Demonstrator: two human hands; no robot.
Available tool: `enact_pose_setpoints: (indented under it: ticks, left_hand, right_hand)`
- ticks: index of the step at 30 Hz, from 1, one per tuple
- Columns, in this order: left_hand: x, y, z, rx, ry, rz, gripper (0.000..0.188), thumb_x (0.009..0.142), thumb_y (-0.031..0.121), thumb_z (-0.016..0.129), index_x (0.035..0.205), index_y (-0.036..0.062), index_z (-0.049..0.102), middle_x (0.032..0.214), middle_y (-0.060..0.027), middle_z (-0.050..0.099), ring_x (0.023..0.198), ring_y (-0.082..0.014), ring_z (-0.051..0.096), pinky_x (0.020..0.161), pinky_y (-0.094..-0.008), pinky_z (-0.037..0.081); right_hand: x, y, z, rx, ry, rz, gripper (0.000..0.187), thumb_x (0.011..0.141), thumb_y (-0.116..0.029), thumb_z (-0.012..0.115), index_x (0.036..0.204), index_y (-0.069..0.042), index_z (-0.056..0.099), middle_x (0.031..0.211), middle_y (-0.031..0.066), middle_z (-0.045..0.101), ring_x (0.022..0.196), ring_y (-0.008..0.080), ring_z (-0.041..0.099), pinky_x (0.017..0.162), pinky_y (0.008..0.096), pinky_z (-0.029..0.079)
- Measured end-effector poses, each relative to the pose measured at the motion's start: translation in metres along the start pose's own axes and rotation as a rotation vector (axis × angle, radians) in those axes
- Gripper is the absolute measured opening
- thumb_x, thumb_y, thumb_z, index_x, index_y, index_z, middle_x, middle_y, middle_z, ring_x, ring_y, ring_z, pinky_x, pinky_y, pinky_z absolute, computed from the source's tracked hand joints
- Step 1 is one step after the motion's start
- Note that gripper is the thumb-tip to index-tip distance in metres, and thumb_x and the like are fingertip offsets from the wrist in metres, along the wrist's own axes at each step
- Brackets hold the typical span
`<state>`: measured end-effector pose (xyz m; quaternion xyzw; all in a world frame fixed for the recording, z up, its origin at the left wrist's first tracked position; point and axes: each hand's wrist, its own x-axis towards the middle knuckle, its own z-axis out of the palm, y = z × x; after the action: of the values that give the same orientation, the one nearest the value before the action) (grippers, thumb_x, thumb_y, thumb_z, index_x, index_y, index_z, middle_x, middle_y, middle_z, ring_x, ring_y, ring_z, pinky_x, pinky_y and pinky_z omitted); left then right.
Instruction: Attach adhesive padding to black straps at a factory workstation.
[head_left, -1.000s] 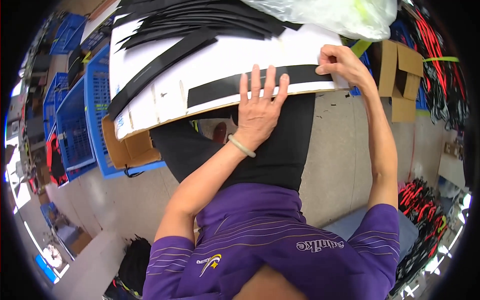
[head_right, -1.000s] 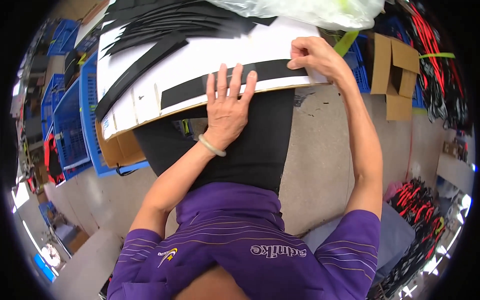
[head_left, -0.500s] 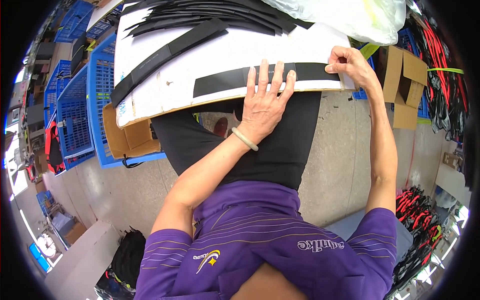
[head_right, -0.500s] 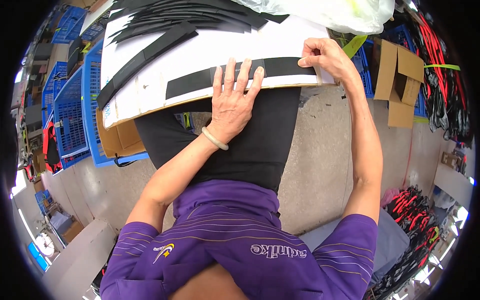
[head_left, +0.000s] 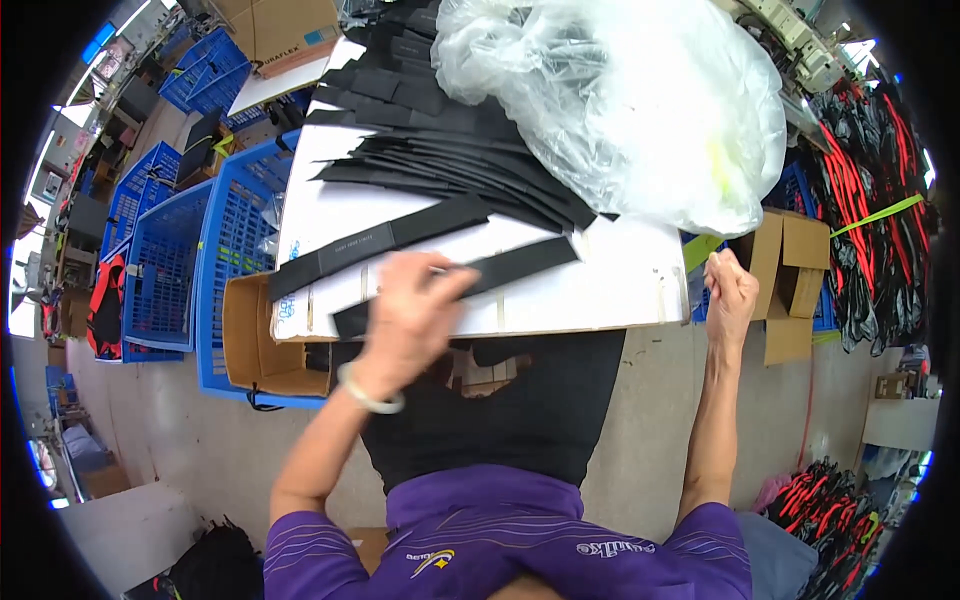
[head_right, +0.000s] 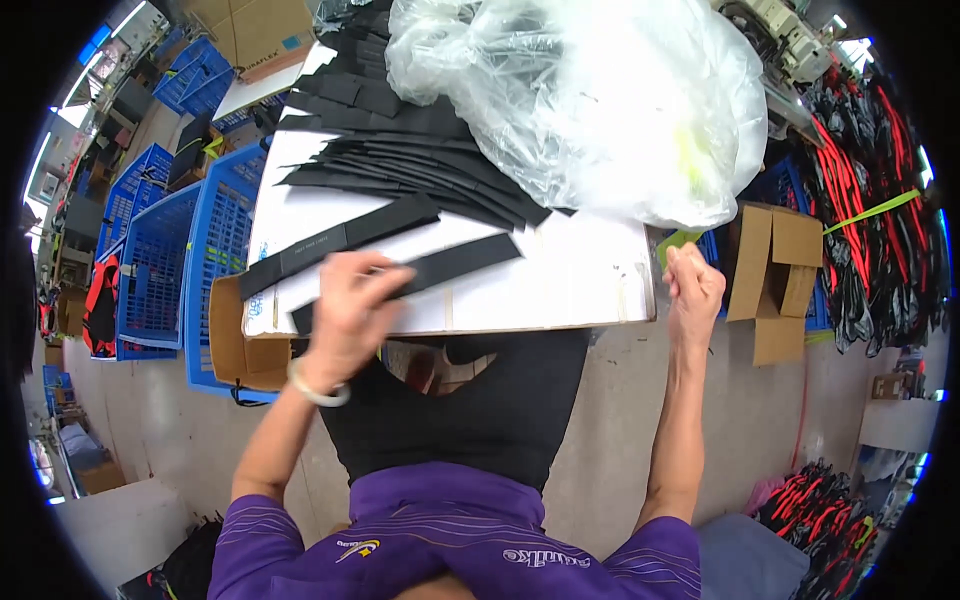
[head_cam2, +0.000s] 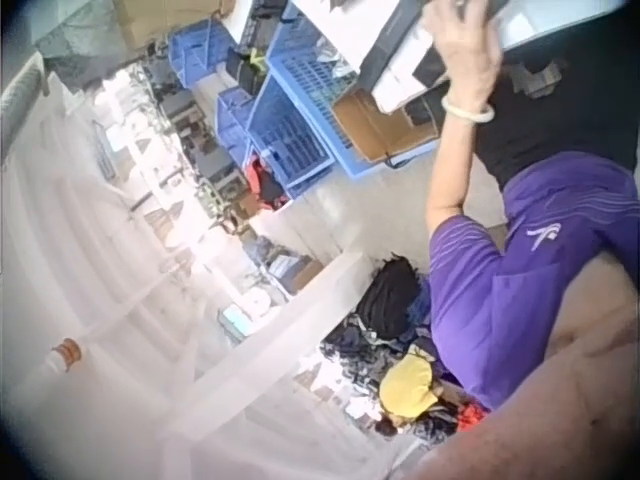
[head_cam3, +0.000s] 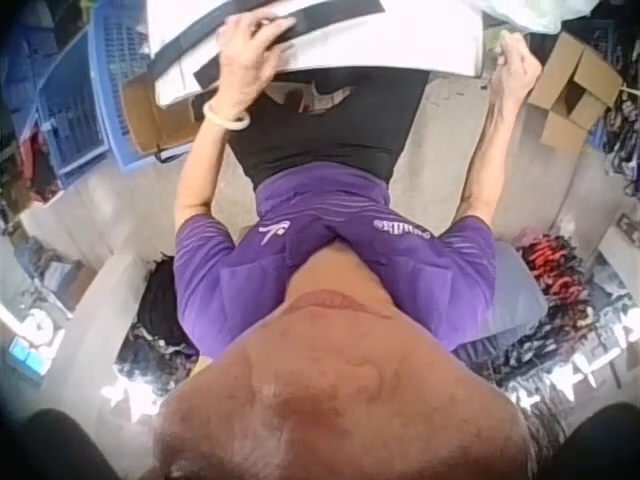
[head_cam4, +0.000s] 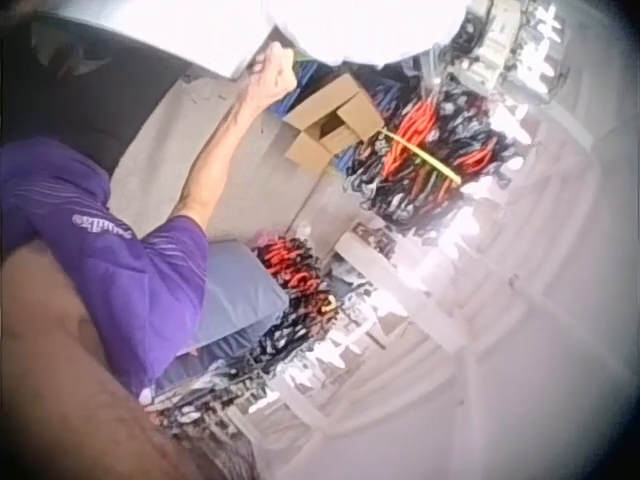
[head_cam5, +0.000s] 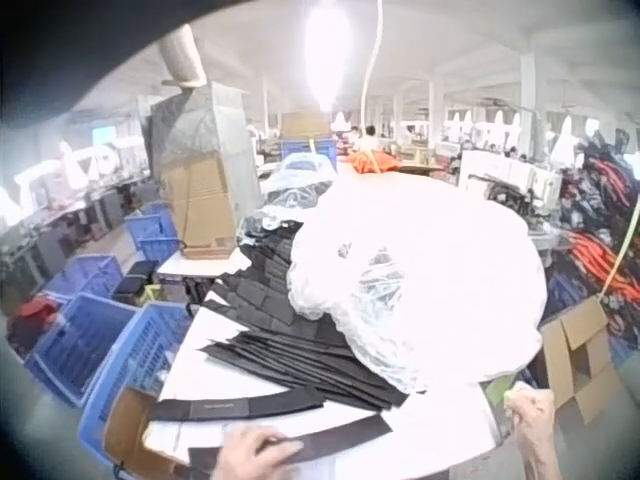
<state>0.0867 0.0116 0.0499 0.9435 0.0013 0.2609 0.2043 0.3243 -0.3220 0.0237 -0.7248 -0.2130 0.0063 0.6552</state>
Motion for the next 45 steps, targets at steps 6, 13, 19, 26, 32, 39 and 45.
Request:
enact_pose_setpoints:
  ticks: [6, 13, 19, 26, 32, 39, 45]
  left_hand:
    - [-0.027, -0.115, -0.021, -0.064, 0.000, -0.175, 0.037, 0.070, 0.007, 0.072, 0.106, 0.0095, 0.069, 0.113, -0.0099, 0.059, 0.108, -0.0296, 0.053, 0.094, -0.0386, 0.039]
    - [-0.010, -0.121, -0.017, -0.106, -0.038, -0.196, 0.033, 0.073, 0.010, 0.072, 0.106, 0.0123, 0.071, 0.111, -0.0118, 0.060, 0.104, -0.0288, 0.056, 0.091, -0.0374, 0.041]
    - [-0.006, -0.097, -0.024, -0.295, 0.148, -0.223, 0.038, 0.081, 0.009, 0.069, 0.118, 0.0019, 0.061, 0.118, -0.0146, 0.059, 0.107, -0.0274, 0.058, 0.096, -0.0348, 0.042]
    - [0.050, -0.025, -0.003, -1.596, 0.471, -0.459, 0.020, 0.092, 0.005, 0.057, 0.108, -0.0054, 0.062, 0.103, -0.0114, 0.067, 0.091, -0.0146, 0.063, 0.084, -0.0270, 0.049]
    - [0.040, 0.002, 0.019, -1.262, 0.622, -0.656, 0.012, 0.085, 0.011, 0.070, 0.082, -0.0007, 0.067, 0.076, 0.0019, 0.063, 0.069, -0.0038, 0.051, 0.061, -0.0214, 0.043]
    - [0.039, 0.036, 0.005, -1.958, 0.480, -0.602, 0.023, 0.095, 0.018, 0.056, 0.097, -0.0041, 0.062, 0.084, -0.0113, 0.066, 0.072, -0.0152, 0.064, 0.067, -0.0249, 0.051]
    - [0.048, 0.037, 0.044, -1.589, 0.782, -0.647, 0.032, 0.096, 0.027, 0.052, 0.086, -0.0022, 0.059, 0.065, -0.0043, 0.058, 0.059, -0.0100, 0.056, 0.057, -0.0239, 0.046]
  right_hand:
    - [0.026, -0.066, 0.140, -0.112, -0.224, 0.035, 0.030, 0.091, -0.026, 0.061, 0.069, -0.005, 0.064, 0.055, -0.0025, 0.051, 0.047, 0.0050, 0.041, 0.043, 0.0220, 0.032]
    - [0.117, -0.003, 0.284, -0.942, -0.390, -0.653, 0.009, 0.081, -0.016, 0.064, 0.083, -0.007, 0.066, 0.084, 0.0081, 0.063, 0.085, 0.0278, 0.063, 0.071, 0.0421, 0.050]
    - [0.088, -0.033, 0.284, -0.624, -0.234, -0.725, 0.009, 0.085, -0.008, 0.062, 0.092, -0.001, 0.062, 0.083, 0.0094, 0.064, 0.074, 0.0270, 0.061, 0.065, 0.0356, 0.048]
    - [0.022, -0.108, 0.231, -0.129, -0.617, -0.123, 0.014, 0.090, -0.010, 0.063, 0.097, 0.002, 0.062, 0.073, 0.0007, 0.059, 0.067, 0.0065, 0.049, 0.061, 0.0232, 0.042]
    - [-0.022, -0.101, 0.215, -0.207, -0.464, -0.107, 0.020, 0.080, -0.015, 0.074, 0.077, 0.000, 0.062, 0.064, 0.0010, 0.057, 0.058, 0.0067, 0.048, 0.054, 0.0243, 0.039]
    - [-0.031, -0.091, 0.178, 0.003, -0.579, 0.013, 0.004, 0.089, -0.003, 0.061, 0.089, 0.001, 0.061, 0.080, -0.0040, 0.054, 0.072, 0.0034, 0.048, 0.066, 0.0166, 0.039]
    - [-0.044, -0.079, 0.204, -0.060, -0.499, -0.104, 0.016, 0.088, 0.002, 0.060, 0.103, 0.004, 0.057, 0.120, 0.0151, 0.063, 0.103, 0.0144, 0.059, 0.091, 0.0280, 0.045]
